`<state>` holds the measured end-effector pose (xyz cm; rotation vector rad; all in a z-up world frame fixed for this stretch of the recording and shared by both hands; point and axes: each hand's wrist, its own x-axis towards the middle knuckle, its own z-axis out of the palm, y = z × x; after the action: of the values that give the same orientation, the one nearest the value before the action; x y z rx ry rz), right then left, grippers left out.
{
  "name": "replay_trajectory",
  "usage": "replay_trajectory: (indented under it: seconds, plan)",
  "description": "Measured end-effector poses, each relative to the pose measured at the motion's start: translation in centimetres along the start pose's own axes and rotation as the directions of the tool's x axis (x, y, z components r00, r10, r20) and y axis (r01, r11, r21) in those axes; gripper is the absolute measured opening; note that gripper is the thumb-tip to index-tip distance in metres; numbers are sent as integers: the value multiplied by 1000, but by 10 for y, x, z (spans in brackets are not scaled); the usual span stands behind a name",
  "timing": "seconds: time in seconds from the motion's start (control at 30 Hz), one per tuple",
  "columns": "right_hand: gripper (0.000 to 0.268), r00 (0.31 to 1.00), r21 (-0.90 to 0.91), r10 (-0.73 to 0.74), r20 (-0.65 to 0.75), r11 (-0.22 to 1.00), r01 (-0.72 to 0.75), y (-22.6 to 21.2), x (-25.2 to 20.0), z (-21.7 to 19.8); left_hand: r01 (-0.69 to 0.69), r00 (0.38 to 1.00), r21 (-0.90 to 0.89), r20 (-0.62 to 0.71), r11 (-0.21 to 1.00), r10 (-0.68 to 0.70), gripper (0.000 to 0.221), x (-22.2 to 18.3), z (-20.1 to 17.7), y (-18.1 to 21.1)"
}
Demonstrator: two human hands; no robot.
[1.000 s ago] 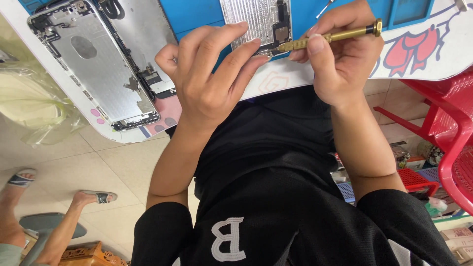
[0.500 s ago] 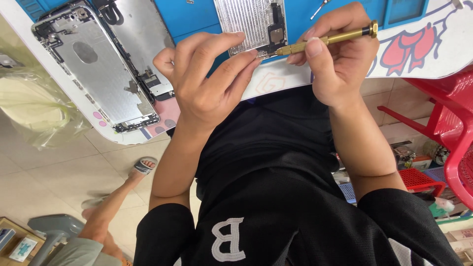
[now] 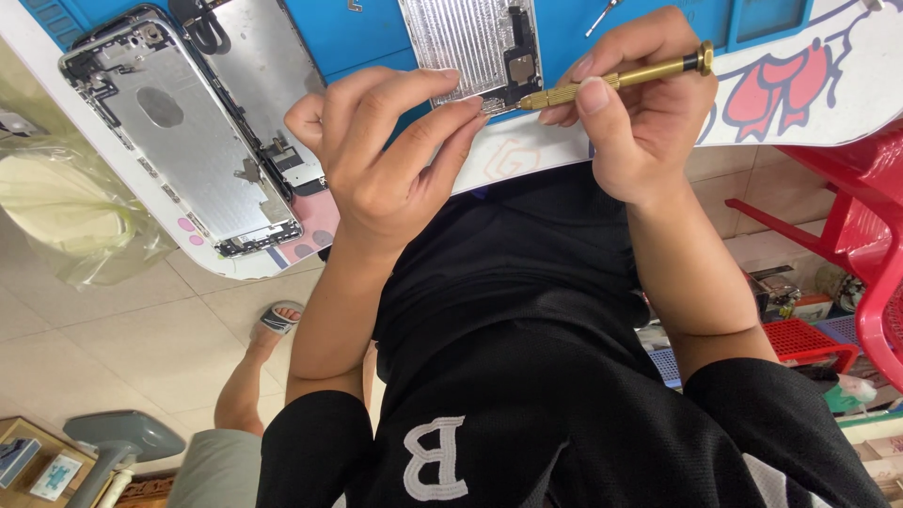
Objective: Repairing a mobile phone using a screwdriver and tweezers at a workstation.
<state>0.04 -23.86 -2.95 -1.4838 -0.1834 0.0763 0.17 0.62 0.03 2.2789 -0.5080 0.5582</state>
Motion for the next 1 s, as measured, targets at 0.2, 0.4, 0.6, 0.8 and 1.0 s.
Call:
replay_trajectory:
  seconds: [0.2, 0.4, 0.6, 0.8, 1.0]
  plan:
    - [21, 999, -48, -34, 42, 998, 36, -4, 5, 3, -2, 1000, 10, 4, 1000, 2, 19, 0, 1, 0]
    - [20, 999, -79, -24, 46, 997, 28, -3, 4, 3, -6, 1000, 17, 14, 1000, 5, 18, -1, 1, 0]
    - [20, 998, -79, -33, 58, 996, 37, -1, 3, 2, -16, 1000, 27, 10, 999, 16, 17, -1, 1, 0]
    - [20, 999, -16, -35, 33, 999, 35, -3, 5, 4, 18, 999, 12, 35, 1000, -19, 39, 6, -3, 1]
    - [21, 995, -102, -103, 10, 989, 103, -6, 8, 7, 43, 995, 29, 84, 999, -46, 31, -6, 0, 0]
